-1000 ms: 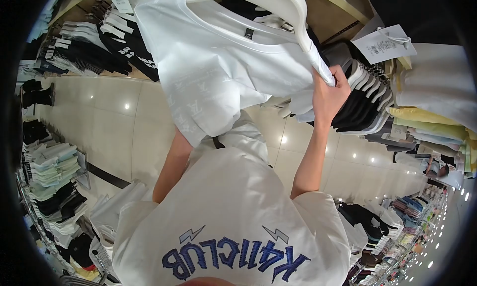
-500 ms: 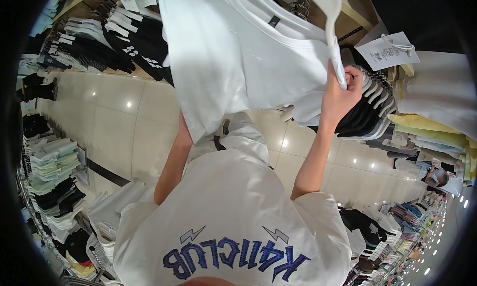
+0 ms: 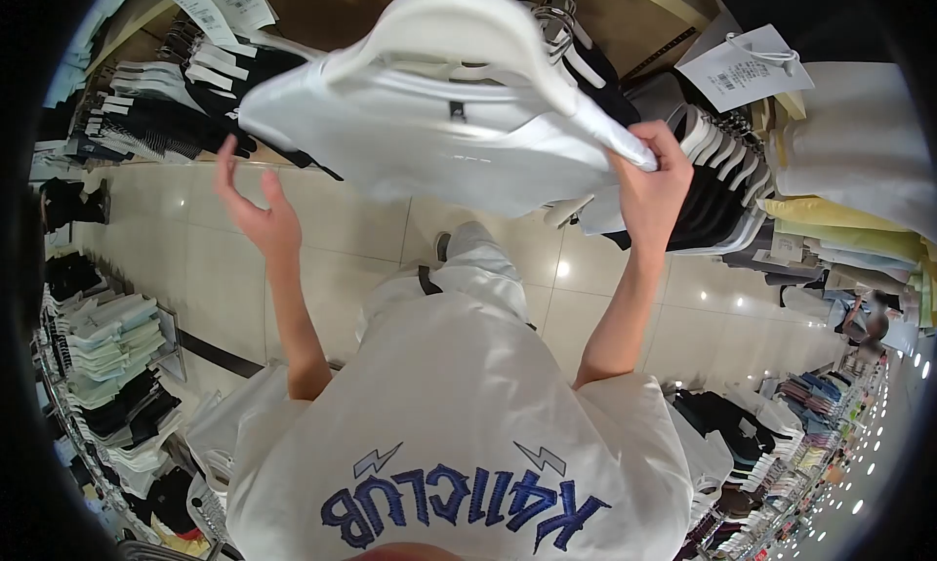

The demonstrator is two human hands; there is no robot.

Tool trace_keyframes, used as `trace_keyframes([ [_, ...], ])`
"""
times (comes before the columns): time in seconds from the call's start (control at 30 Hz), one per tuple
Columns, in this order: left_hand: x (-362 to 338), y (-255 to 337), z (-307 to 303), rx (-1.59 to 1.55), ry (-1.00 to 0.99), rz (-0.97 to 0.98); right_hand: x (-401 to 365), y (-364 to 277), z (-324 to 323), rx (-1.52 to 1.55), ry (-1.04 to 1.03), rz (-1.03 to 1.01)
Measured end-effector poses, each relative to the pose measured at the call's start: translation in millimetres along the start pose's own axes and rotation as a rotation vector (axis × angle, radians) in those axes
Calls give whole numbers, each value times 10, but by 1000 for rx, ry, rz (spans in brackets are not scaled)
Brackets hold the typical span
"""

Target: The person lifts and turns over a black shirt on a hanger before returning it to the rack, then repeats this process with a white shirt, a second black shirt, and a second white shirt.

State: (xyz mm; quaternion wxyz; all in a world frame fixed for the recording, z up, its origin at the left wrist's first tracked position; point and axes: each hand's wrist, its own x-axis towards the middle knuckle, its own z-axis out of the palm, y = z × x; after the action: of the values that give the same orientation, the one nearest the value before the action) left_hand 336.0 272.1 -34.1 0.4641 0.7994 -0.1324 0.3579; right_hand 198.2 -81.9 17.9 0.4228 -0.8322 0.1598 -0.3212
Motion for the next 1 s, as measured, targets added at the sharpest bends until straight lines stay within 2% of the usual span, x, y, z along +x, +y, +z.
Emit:
trace_keyframes([
  [0.03, 127, 98, -13, 27, 42, 199, -16, -26, 19, -2, -41, 31],
  [0.07, 207, 131, -24, 29, 45, 202, -30, -54, 49, -3, -81, 60],
  [0.13, 313, 166, -6, 120, -411, 328, -40, -64, 105, 32, -113, 52],
  [0.17, 300, 153, 51, 98, -459, 257, -48, -77, 125, 44, -152, 67],
  [0.3, 198, -115, 175, 173, -493, 216, -70, -27, 87, 63, -199, 109],
  [0.37, 128, -199, 168, 189, -360, 273, -75, 0, 32, 42, -183, 44],
  [0.4, 125, -235, 139, 185, -373, 268, -81, 46, 18, 60, -173, 1],
  [0.5, 234, -270, 21, 216, -303, 239, -204, 192, 217, 585, -44, 135],
  [0.6, 338, -253, -112, 251, -251, 181, -571, 618, 465, 450, -78, 208],
  [0.67, 398, -280, -239, 288, -295, 166, -686, 613, 512, 431, -414, 372],
  [0.7, 421, -270, -275, 283, -262, 123, -704, 596, 548, 433, -418, 376],
  [0.77, 442, -340, -350, 306, -225, 72, -728, 574, 595, 369, -663, 564],
  [0.8, 434, -327, -359, 308, -227, 72, -800, 677, 633, 370, -664, 566],
  [0.87, 436, -286, -382, 171, -114, -44, -1015, 995, 747, 422, -599, 394],
  [0.9, 439, -355, -446, 198, -142, -113, -1067, 1021, 724, 424, -597, 393],
  [0.97, 461, -386, -509, 202, -119, -149, -1178, 1048, 630, 133, -469, 273],
  [1.0, 475, -364, -526, 205, -95, -188, -1171, 1092, 628, 134, -469, 270],
])
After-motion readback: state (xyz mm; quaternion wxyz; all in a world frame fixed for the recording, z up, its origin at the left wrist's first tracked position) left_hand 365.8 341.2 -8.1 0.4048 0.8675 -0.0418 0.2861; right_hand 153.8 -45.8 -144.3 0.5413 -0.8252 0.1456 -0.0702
